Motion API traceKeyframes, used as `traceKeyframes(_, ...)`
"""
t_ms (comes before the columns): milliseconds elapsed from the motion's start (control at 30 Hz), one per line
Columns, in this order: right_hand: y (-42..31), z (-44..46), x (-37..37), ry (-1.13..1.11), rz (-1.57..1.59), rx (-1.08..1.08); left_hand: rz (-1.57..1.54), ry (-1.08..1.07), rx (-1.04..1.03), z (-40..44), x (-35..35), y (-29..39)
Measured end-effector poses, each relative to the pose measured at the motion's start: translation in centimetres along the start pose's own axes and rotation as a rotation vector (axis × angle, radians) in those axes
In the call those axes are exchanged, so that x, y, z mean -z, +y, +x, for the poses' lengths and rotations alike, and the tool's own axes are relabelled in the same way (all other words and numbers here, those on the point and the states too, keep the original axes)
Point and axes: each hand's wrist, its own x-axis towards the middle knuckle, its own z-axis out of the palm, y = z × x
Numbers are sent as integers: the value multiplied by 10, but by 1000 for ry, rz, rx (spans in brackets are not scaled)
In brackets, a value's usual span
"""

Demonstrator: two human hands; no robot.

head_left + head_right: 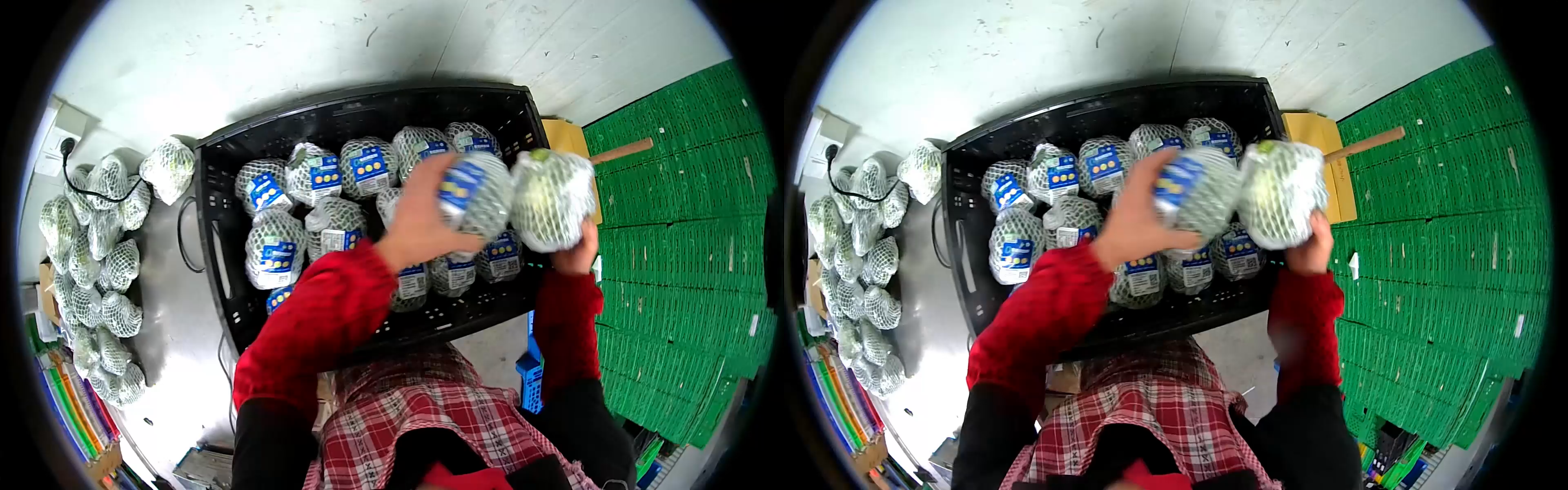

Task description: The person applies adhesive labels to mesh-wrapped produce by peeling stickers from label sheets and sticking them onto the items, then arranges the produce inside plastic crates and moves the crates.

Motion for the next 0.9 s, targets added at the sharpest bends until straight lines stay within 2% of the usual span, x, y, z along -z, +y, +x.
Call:
traceKeyframes(33,-5,-6,10,32,-50,78,99,-42,-22,16,-30,-10)
traceKeyframes(67,-17,-9,11,118,-334,97,156,-14,-34,25,-58,-24)
traceKeyframes(167,-8,-13,31,180,-183,92,454,-149,10,33,-93,-58)
traceKeyframes(200,-10,-10,21,168,-284,115,453,-155,12,29,-96,-61)
traceKeyframes(267,-11,-4,8,165,-401,95,873,-278,-73,9,-92,-61)
traceKeyframes(300,-8,1,0,140,-440,73,862,-220,6,7,-83,-59)
traceKeyframes(433,31,18,-6,81,-1010,191,881,-179,114,-6,-50,-34)
traceKeyframes(467,43,25,-11,102,-1016,139,885,-182,161,-9,-47,-32)
traceKeyframes(500,58,37,-3,20,-1175,59,884,-185,161,-10,-47,-34)
traceKeyframes(567,66,43,-6,-47,-1387,-275,973,-175,89,-9,-58,-45)
traceKeyframes(600,63,49,-3,-74,-1419,-341,1108,-199,83,-8,-71,-43)
traceKeyframes(633,64,46,-1,-85,-1429,-335,1103,-186,90,-10,-74,-44)
traceKeyframes(767,92,29,8,-76,-1352,-201,1097,-186,79,-27,-66,-50)
traceKeyframes(833,84,46,11,-147,-1368,-248,838,-145,25,-22,-57,-42)
traceKeyframes(867,73,43,13,-210,-1387,-347,686,-88,49,-30,-45,-41)
traceKeyframes(900,52,34,-4,-236,-1467,-394,693,-87,53,-34,-28,-44)
